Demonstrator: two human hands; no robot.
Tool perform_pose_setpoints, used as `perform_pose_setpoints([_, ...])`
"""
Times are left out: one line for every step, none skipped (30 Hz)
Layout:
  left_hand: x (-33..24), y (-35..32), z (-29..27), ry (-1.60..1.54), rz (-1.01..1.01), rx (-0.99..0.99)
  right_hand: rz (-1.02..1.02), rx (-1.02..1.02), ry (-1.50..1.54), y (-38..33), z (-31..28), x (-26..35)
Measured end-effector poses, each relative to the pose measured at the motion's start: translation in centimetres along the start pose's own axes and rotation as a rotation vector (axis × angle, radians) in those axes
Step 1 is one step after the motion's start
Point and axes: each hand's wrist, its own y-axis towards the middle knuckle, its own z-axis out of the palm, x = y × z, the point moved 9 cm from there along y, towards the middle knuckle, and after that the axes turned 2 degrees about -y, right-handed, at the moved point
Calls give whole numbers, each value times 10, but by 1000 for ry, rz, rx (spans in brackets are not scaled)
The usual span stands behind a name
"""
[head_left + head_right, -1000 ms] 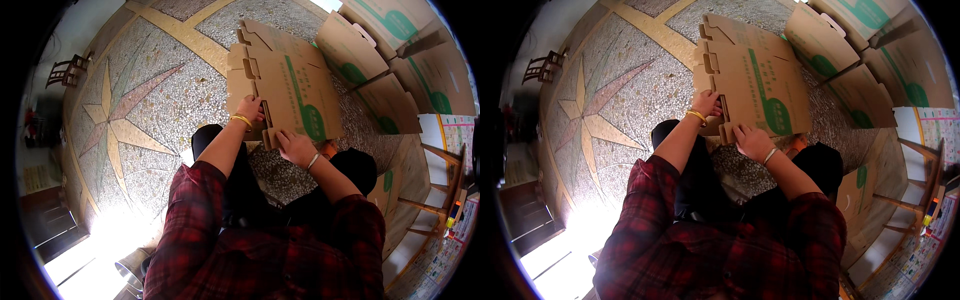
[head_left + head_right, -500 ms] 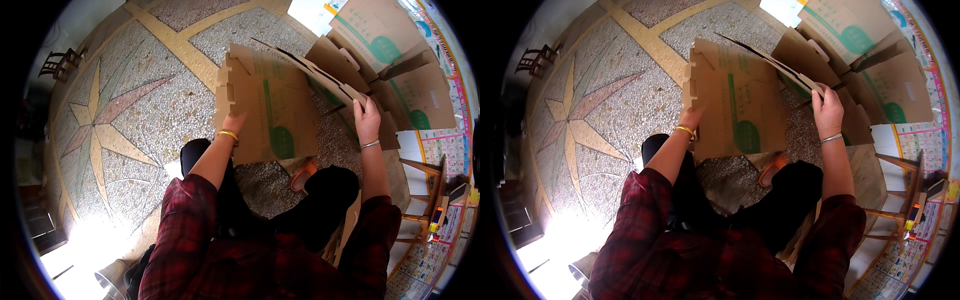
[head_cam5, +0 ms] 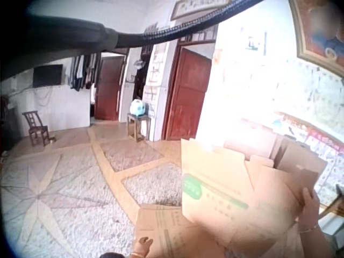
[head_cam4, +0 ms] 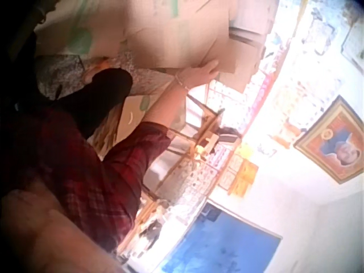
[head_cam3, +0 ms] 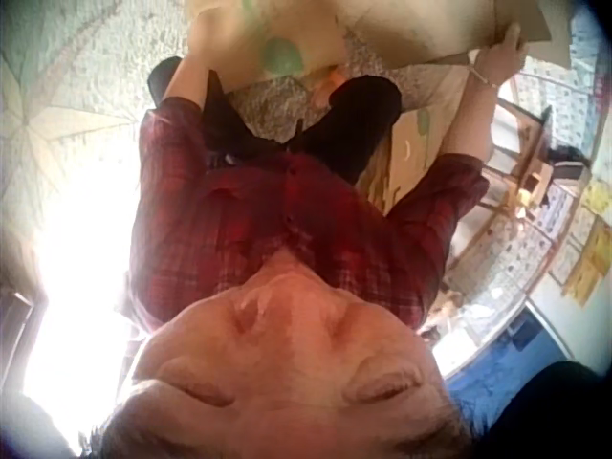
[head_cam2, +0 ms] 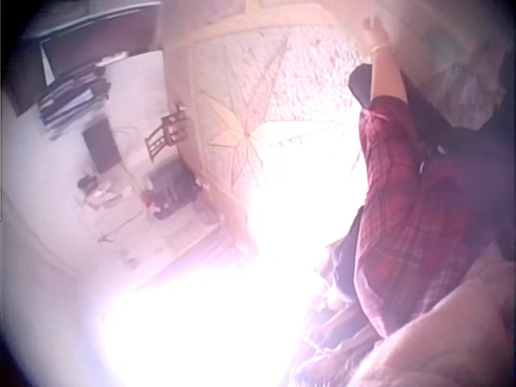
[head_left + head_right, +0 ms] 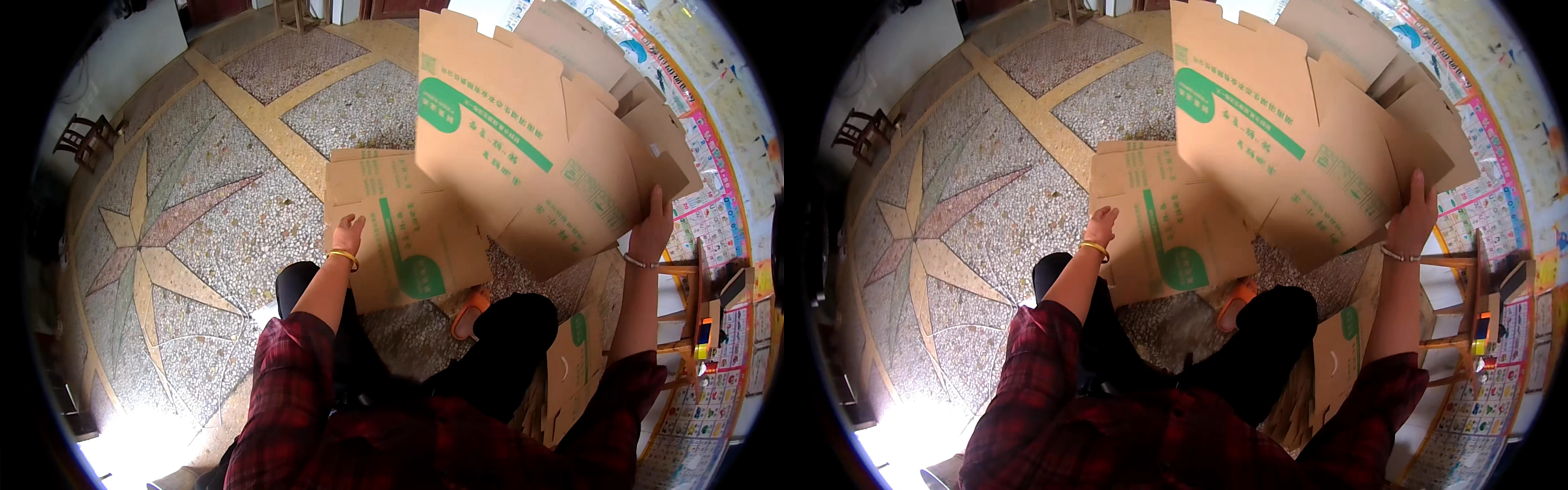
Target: The person sits on the floor and assembles flat cardboard boxes by folding the flaps and securing them with white plastic zip ties. They repeatedly pick up a flat box, fold it into shape, and fasten the corners with ties taken from a plastic bag.
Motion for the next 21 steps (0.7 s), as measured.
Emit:
perform_pose_setpoints([-8,-12,13,-98,-81,44,-79,-15,-164,-2,-19,5])
perform_pose_setpoints([-22,-31,25,-185,-170,93,-238,-5,-495,-5,-43,-2])
perform_pose_setpoints([-30,-46,28,-269,-257,119,-178,-21,-411,-7,-55,-8])
perform_pose_setpoints([-32,-52,19,-302,-271,103,-118,-34,-305,-11,-55,-10])
perform_pose_setpoints([-34,-56,12,-335,-286,88,157,-81,195,-17,-57,-30])
perform_pose_setpoints([-36,-58,5,-374,-297,75,429,-124,694,-27,-45,-44])
perform_pose_setpoints([-35,-58,6,-380,-291,128,426,-84,786,-33,-45,-43])
perform_pose_setpoints([-35,-60,3,-395,-296,139,466,-104,837,-41,-51,-52])
perform_pose_setpoints([-37,-61,2,-411,-298,149,504,-122,889,-47,-57,-63])
perform_pose_setpoints([-38,-62,3,-428,-299,164,539,-143,939,-54,-64,-71])
perform_pose_setpoints([-41,-63,6,-467,-291,212,551,-171,964,-62,-70,-79])
perform_pose_setpoints([-46,-64,8,-475,-264,250,567,-183,988,-70,-77,-89])
perform_pose_setpoints([-53,-66,12,-485,-236,292,578,-196,1010,-77,-85,-99])
perform_pose_setpoints([-61,-69,17,-494,-208,333,591,-207,1033,-85,-90,-110])
perform_pose_setpoints([-76,-81,28,-542,-187,377,632,-234,1024,-95,-99,-123])
perform_pose_setpoints([-94,-88,39,-632,-117,500,672,-254,1022,-103,-103,-132])
perform_pose_setpoints([-113,-95,46,-720,-44,624,711,-272,1019,-110,-104,-141])
perform_pose_setpoints([-130,-105,49,-798,31,740,703,-286,1030,-121,-100,-149])
perform_pose_setpoints([-150,-126,52,-1014,40,777,690,-309,1027,-135,-99,-156])
perform_pose_setpoints([-149,-127,52,-965,52,759,678,-332,1025,-148,-98,-162])
perform_pose_setpoints([-154,-126,46,-920,74,737,693,-325,1031,-155,-92,-165])
